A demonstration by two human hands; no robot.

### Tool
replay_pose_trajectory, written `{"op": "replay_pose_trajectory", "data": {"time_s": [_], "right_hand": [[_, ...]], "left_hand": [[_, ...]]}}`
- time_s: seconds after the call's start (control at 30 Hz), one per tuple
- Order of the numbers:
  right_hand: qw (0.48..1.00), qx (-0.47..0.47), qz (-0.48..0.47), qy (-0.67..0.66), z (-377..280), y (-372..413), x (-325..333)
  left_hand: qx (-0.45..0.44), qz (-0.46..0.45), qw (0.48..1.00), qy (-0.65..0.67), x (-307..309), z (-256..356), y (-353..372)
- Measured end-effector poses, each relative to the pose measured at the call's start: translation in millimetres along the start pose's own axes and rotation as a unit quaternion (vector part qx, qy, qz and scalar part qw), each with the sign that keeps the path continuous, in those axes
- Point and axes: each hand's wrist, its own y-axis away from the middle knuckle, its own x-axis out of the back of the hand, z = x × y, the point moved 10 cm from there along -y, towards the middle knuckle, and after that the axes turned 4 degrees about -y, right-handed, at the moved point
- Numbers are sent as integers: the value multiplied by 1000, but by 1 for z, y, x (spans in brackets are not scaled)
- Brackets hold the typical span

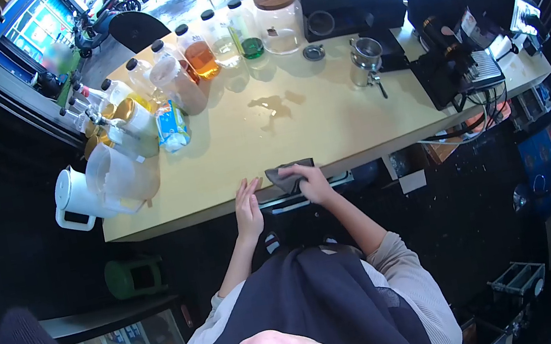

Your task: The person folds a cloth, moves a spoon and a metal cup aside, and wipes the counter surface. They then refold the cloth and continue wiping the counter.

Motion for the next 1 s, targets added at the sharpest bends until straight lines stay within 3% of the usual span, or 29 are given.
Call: {"op": "replay_pose_trajectory", "data": {"time_s": [0.03,0.07,0.13,0.2,0.27,0.33,0.37,0.43,0.5,0.6,0.63,0.87,0.93,0.97,1.0], "right_hand": [[998,10,37,-44,-2,3,13],[987,-24,36,-154,5,7,19],[963,-80,51,-253,-7,18,29],[945,-86,57,-310,-5,31,30],[924,-94,57,-366,-4,40,27],[880,-153,65,-444,6,51,18],[880,-157,61,-445,7,55,14],[832,-195,85,-513,18,66,7],[859,-177,108,-468,34,75,8],[899,-165,158,-373,42,92,15],[912,-173,181,-325,40,97,19],[880,-205,229,-362,77,104,20],[903,-74,296,-302,59,104,34],[938,-50,255,-228,50,102,35],[939,-50,254,-227,45,104,37]], "left_hand": [[-3,-9,1000,-6,-10,9,3],[-6,-17,1000,-13,-20,18,6],[-7,-19,1000,14,-36,34,10],[55,18,992,109,-47,34,17],[59,12,988,145,-65,42,22],[143,79,933,319,-88,21,37],[147,83,933,318,-95,21,42],[191,79,877,433,-112,20,47],[218,83,835,499,-121,23,52],[240,64,865,437,-122,28,53],[261,57,845,464,-125,33,54],[240,77,895,368,-135,41,58],[243,55,886,390,-137,42,53],[247,37,877,411,-139,42,51],[247,37,877,411,-141,37,51]]}}
